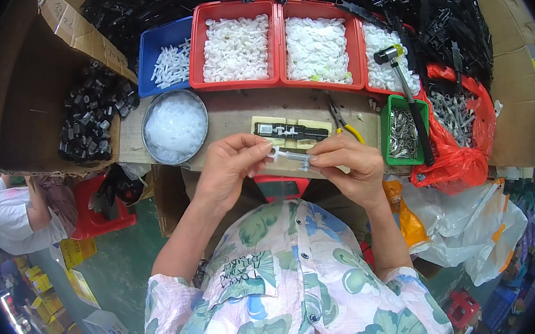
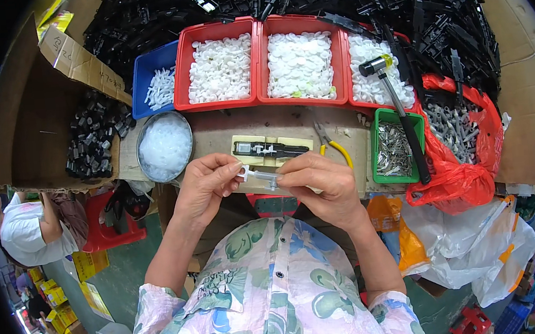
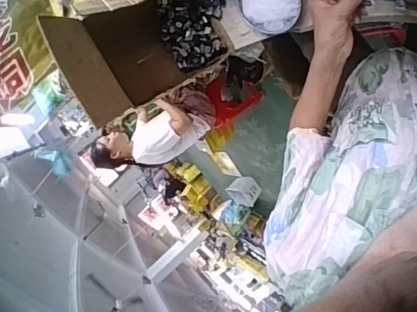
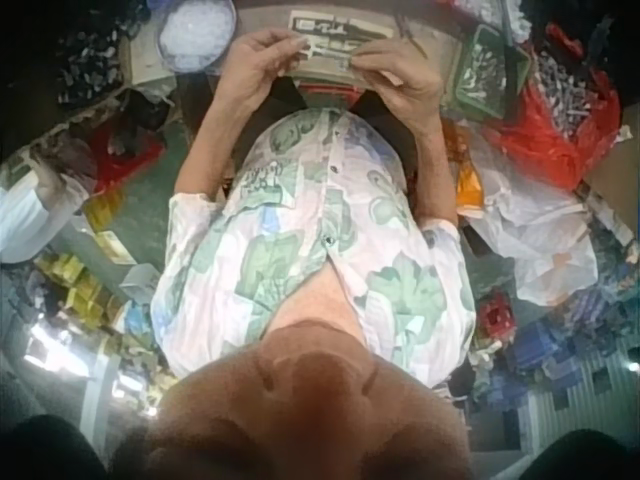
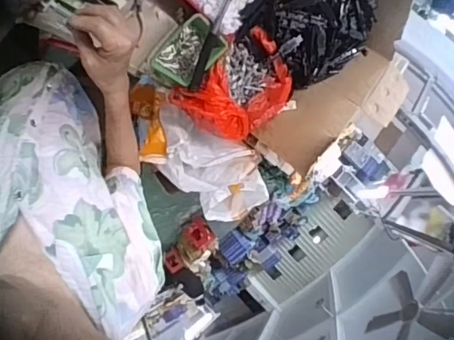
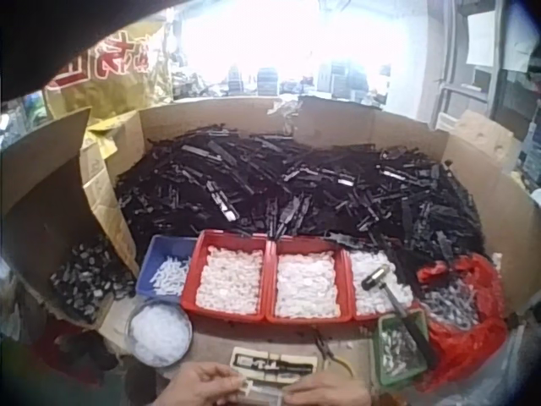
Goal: The person assembles small lock mechanisms at a workbench. They place a white plastic housing into a yellow jig, insert a metal pin, and strike it with a hammer. They then use pliers to trim the pin and remove the assembled unit. This process is repeated with multiple components from nearby bins.
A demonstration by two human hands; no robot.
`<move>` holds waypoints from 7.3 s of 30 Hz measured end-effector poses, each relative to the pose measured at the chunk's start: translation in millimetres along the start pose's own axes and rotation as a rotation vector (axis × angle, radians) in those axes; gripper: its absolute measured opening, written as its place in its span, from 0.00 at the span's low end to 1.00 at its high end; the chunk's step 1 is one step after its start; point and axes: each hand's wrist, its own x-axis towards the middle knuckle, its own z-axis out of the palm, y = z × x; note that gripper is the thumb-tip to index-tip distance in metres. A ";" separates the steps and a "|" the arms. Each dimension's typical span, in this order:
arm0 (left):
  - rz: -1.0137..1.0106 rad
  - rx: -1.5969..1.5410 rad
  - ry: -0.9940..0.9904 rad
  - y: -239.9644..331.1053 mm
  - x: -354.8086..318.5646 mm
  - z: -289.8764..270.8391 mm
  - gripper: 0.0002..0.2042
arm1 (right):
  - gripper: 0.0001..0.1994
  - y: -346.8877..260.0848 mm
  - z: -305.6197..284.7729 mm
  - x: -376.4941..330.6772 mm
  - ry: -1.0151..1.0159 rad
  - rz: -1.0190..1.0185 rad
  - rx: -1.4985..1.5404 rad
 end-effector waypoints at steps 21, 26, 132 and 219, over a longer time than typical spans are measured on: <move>0.497 0.820 -0.057 2.6 5.4 22.9 0.12 | 0.08 12.1 -12.5 -12.3 0.149 0.523 0.454; 0.957 1.156 0.037 0.8 25.9 18.7 0.13 | 0.07 26.5 -23.6 -11.2 0.172 0.582 0.270; 1.099 1.300 0.294 -11.2 2.8 -14.1 0.14 | 0.11 21.7 -111.7 20.9 0.150 0.166 -0.940; 0.486 0.679 0.211 -3.9 -3.0 -5.4 0.13 | 0.12 13.8 3.0 29.0 -0.268 0.083 -0.793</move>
